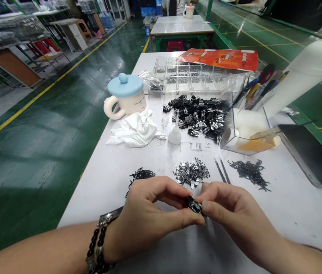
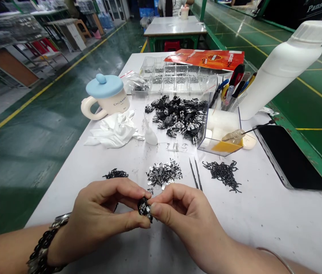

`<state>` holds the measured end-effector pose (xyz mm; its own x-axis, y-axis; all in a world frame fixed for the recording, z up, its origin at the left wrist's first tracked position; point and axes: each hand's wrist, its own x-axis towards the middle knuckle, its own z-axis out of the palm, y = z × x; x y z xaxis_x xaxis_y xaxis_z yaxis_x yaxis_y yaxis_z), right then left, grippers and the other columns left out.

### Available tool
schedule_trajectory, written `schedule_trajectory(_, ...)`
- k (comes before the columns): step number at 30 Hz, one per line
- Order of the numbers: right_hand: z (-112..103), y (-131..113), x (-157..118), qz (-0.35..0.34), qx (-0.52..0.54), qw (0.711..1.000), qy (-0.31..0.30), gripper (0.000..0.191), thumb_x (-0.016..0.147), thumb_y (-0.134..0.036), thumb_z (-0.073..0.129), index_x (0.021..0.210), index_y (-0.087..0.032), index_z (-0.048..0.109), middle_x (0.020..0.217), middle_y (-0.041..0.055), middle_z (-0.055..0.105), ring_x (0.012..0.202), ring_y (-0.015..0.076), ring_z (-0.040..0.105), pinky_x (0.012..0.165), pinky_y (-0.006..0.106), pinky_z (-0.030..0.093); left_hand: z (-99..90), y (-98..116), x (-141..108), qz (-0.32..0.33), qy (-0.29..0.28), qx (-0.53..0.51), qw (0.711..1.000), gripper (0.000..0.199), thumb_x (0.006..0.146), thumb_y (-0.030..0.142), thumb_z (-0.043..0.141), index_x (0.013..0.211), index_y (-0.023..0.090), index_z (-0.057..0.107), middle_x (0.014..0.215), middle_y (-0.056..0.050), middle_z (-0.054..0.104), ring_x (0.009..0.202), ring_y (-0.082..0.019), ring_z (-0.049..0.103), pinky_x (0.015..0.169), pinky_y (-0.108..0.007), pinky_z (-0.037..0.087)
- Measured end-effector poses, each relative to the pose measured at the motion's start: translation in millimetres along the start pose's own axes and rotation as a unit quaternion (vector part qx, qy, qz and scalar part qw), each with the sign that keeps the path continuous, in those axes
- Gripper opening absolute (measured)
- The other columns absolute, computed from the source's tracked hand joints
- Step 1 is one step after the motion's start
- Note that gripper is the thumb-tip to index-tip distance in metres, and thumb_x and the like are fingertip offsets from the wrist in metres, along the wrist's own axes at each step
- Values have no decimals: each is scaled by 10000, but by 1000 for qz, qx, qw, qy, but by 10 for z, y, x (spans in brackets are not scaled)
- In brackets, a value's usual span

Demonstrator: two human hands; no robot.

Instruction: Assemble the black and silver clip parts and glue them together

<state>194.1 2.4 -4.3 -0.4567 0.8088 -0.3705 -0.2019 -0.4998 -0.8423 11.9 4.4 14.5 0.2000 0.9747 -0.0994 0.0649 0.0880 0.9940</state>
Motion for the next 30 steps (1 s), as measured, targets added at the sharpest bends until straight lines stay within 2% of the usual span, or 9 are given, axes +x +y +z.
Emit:
schedule_trajectory(3,31,-3,-11,-18,-11,1000,15,131,751,-315,699,724,-201,642,684,0,568,670,102,528,663,228,453,-2,-6,-5,23,4,9,1000,295,493,105,845,731,103,671,717,-83,715,622,-203,688,593,-263,612)
schedule_trajectory(7,31,-20,-31,-34,-29,999,-9,155,802,-338,644,724,-207,620,694,-3,550,701,102,507,676,224,422,-5,-15,-10,58,11,12,998,319,486,98,849,751,111,673,737,-79,716,648,-200,691,602,-251,611)
schedule_trajectory(11,0,-29,-74,-66,-103,992,-7,159,843,-380,583,798,-239,639,728,-1,539,703,108,477,643,229,384,-16,-21,-4,79,11,20,997,324,511,137,851,774,111,664,761,-84,717,667,-197,692,609,-247,611)
schedule_trajectory(19,14,-24,-107,-182,-216,959,-2,125,891,-288,499,905,-273,622,722,-3,511,680,111,494,625,238,395,-44,-52,-3,130,4,46,990,316,539,143,843,796,120,661,783,-72,710,698,-176,688,633,-224,605)
schedule_trajectory(25,29,-48,-125,-224,-275,935,5,131,892,-200,467,859,-233,589,681,-3,478,662,106,496,598,231,402,-43,-50,13,172,13,86,981,297,564,160,834,801,119,659,776,-75,707,679,-161,680,637,-221,596)
schedule_trajectory(30,27,-32,-106,-278,-313,908,-5,154,891,-156,441,972,-229,550,713,8,490,678,113,508,593,235,426,-35,-47,21,238,35,110,965,295,568,168,836,792,86,663,729,-84,702,633,-147,672,606,-206,587)
